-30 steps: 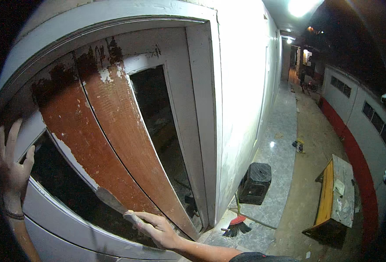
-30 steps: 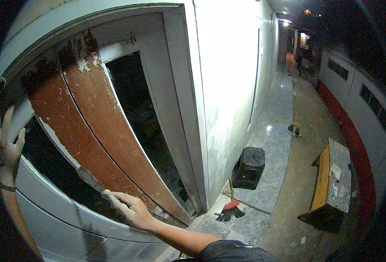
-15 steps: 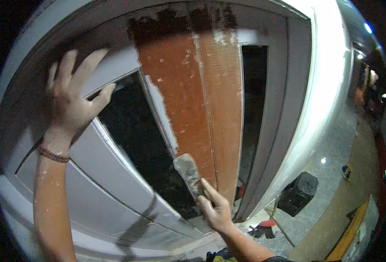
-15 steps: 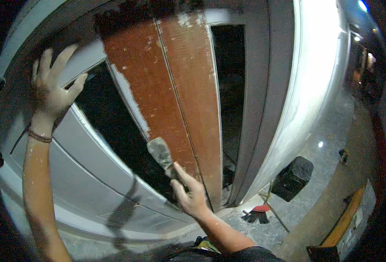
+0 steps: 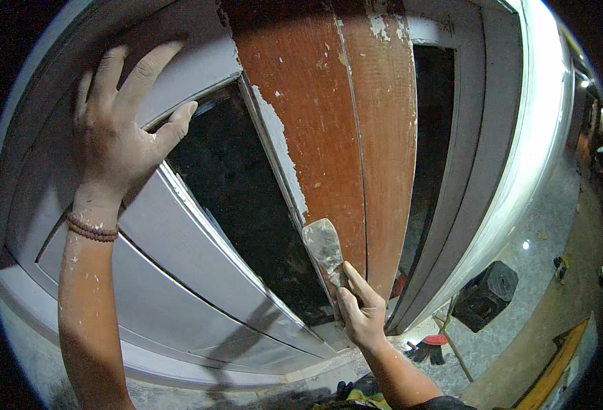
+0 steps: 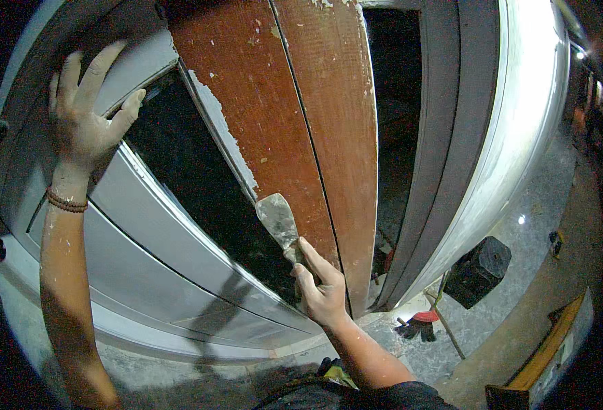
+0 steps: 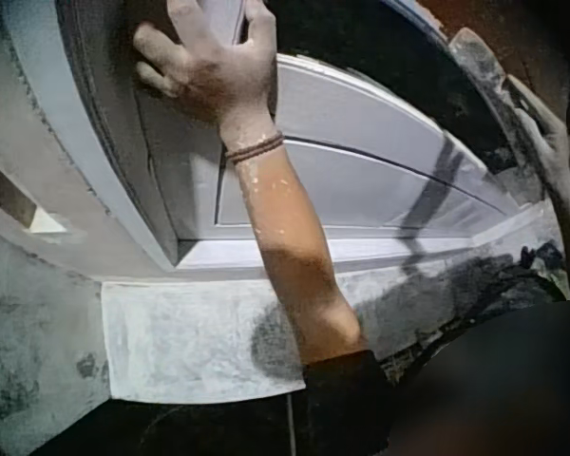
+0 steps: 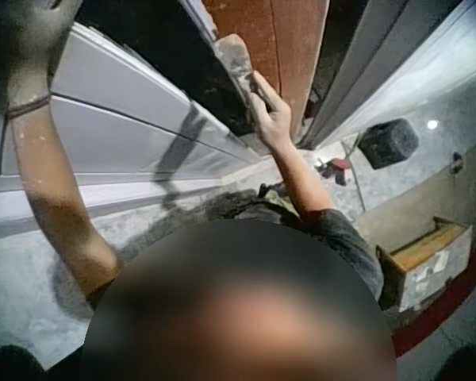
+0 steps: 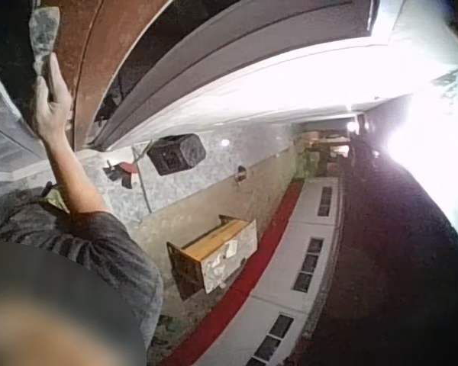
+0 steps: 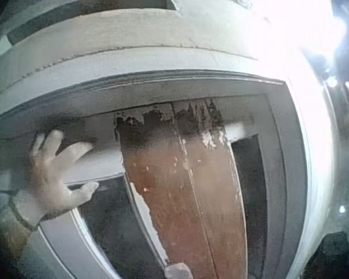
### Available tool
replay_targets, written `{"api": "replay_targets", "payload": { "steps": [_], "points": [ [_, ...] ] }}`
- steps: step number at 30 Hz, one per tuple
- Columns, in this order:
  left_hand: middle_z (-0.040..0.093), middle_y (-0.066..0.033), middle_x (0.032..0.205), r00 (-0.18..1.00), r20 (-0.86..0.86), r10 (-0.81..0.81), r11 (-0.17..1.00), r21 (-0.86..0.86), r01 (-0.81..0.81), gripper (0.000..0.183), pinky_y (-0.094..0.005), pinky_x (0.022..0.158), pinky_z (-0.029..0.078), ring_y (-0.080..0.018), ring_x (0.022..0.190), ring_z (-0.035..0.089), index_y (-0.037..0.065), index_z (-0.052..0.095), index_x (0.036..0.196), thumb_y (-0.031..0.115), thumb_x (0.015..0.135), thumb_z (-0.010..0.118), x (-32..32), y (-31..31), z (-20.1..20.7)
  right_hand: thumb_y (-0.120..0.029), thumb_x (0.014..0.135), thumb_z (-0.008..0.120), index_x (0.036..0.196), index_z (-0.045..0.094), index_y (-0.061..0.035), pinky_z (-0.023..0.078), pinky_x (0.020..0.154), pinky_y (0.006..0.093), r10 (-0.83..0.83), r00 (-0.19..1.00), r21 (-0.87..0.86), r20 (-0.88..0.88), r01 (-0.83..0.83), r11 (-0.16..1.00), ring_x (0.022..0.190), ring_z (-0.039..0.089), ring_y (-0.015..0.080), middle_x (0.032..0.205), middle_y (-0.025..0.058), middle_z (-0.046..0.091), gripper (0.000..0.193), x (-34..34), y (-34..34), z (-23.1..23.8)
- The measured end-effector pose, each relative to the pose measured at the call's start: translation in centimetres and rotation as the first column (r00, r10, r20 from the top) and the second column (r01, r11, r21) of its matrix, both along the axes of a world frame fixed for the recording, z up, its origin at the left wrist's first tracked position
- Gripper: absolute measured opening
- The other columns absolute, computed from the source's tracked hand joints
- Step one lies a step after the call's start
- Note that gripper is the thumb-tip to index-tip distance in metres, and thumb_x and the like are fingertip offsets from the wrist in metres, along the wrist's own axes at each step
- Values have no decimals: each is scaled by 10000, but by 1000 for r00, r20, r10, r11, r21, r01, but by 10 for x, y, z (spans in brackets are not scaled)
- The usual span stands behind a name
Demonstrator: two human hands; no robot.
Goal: The person applies plaster to the wall above a door frame and then to the door frame itself using a putty knife. The person smooths the plaster along the edges and surfaces of the frame.
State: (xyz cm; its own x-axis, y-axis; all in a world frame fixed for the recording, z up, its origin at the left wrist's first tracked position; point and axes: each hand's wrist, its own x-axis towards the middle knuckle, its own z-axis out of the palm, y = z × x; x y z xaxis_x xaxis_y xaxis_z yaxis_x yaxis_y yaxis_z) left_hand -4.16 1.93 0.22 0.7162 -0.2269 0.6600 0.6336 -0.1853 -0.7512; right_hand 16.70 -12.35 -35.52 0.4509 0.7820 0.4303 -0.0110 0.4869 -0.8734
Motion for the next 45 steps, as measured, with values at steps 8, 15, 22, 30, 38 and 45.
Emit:
{"api": "replay_targets", "payload": {
  "steps": [8, 15, 22, 30, 38, 45],
  "points": [
    [620, -137, 1263, 1000, 8, 10, 1000, -21, -10, 642, -523, 1024, 517, -333, 1157, 615, 278, 660, 1410, 411, 811, 849, 2, -12, 9, 12, 1030, 616, 1508, 562, 25, 490, 630, 236, -15, 998, 42, 62, 12, 999, 705, 590, 62, 1014, 35, 734, 482, 5, 2, 15],
    [620, -139, 1252, 1000, -2, 5, 1000, 5, -5, 653, -521, 1037, 509, -335, 1157, 615, 276, 656, 1414, 398, 804, 855, 4, -9, 11, 14, 1014, 626, 1498, 578, 16, 494, 633, 231, -87, 990, 47, 114, 83, 996, 710, 599, 59, 1052, 60, 752, 486, 3, -2, 20],
    [624, -158, 1285, 1000, 9, 15, 1000, 8, -16, 665, -528, 1054, 506, -350, 1181, 620, 275, 653, 1423, 419, 805, 854, 1, -5, 9, 11, 1010, 629, 1481, 589, 30, 505, 669, 233, -79, 994, 49, 76, 75, 996, 731, 614, 67, 967, 42, 729, 473, 0, -1, 21],
    [640, -185, 1261, 999, -16, -35, 999, 0, 35, 657, -515, 1016, 508, -390, 1138, 623, 247, 661, 1422, 389, 809, 849, 2, -3, 9, 16, 1030, 608, 1489, 583, 22, 436, 569, 218, 0, 999, -12, -42, -1, 1000, 646, 542, 36, 895, -3, 682, 459, 0, -4, 27],
    [624, -204, 1284, 1000, 19, 0, 1000, 9, -1, 674, -517, 1033, 499, -415, 1156, 614, 233, 660, 1420, 381, 793, 857, 3, -7, 6, 14, 1022, 609, 1469, 590, 49, 524, 712, 243, -68, 996, 67, 50, 65, 996, 780, 624, 75, 1035, 72, 735, 449, 2, 4, 32],
    [623, -141, 1250, 1000, 3, -16, 999, -39, 16, 641, -519, 1014, 514, -358, 1134, 617, 262, 674, 1389, 378, 787, 860, 1, -7, 8, 17, 1007, 622, 1452, 588, 77, 554, 870, 269, -70, 994, 37, 84, 67, 997, 983, 703, 137, 1218, 156, 757, 451, 1, 2, 33]
  ]
}}
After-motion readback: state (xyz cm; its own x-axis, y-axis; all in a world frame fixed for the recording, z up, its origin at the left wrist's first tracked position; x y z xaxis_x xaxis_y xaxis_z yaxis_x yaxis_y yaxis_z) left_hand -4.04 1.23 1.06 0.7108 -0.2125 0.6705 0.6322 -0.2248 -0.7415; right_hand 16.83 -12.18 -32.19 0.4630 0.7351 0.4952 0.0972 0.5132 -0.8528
